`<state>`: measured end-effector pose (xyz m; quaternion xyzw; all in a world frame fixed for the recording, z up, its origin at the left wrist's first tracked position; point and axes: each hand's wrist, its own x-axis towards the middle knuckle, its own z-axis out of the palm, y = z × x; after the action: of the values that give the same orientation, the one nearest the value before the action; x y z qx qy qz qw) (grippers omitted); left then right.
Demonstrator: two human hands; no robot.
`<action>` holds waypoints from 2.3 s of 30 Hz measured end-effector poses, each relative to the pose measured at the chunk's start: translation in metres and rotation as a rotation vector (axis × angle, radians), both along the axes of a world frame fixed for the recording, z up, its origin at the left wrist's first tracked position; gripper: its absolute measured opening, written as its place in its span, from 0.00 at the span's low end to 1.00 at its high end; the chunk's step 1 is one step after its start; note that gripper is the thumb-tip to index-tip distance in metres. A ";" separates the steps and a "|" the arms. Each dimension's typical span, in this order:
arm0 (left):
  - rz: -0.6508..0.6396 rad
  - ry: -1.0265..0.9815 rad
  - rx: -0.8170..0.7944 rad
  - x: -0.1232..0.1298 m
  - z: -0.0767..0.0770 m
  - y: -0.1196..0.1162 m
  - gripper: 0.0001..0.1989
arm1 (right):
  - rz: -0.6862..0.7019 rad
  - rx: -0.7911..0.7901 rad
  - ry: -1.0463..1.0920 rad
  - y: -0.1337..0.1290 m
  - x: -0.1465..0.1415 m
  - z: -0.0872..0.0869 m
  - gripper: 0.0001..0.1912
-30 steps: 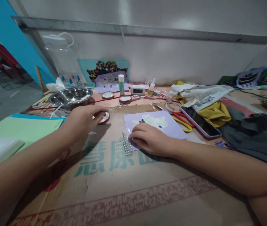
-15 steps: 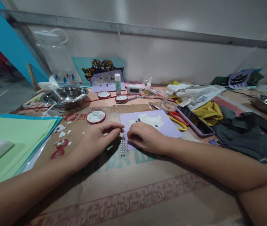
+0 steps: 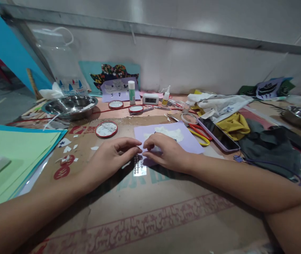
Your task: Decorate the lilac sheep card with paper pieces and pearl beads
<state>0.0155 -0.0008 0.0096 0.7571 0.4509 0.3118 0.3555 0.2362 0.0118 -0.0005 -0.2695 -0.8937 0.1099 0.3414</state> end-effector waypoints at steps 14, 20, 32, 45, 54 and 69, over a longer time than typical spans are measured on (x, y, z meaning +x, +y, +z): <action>-0.065 0.021 0.087 0.006 -0.005 -0.009 0.20 | 0.001 0.122 -0.025 0.003 -0.002 -0.005 0.08; -0.055 0.015 0.098 0.006 -0.005 -0.007 0.19 | -0.011 0.082 0.030 0.001 -0.002 -0.003 0.06; -0.212 0.001 0.222 0.001 -0.004 0.001 0.08 | 0.106 -0.116 0.096 -0.003 0.000 0.000 0.04; -0.149 0.059 0.183 0.002 0.000 -0.002 0.08 | 0.132 -0.188 0.136 -0.002 0.000 -0.005 0.06; -0.132 0.111 0.158 0.002 0.003 -0.004 0.12 | 0.128 -0.207 0.072 -0.003 -0.001 -0.005 0.06; -0.114 0.083 0.143 0.002 0.006 -0.004 0.12 | 0.154 -0.087 0.089 -0.002 -0.002 -0.005 0.05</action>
<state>0.0179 -0.0053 0.0153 0.8171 0.3981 0.2908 0.2987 0.2345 0.0095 -0.0055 -0.2094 -0.8901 0.1863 0.3593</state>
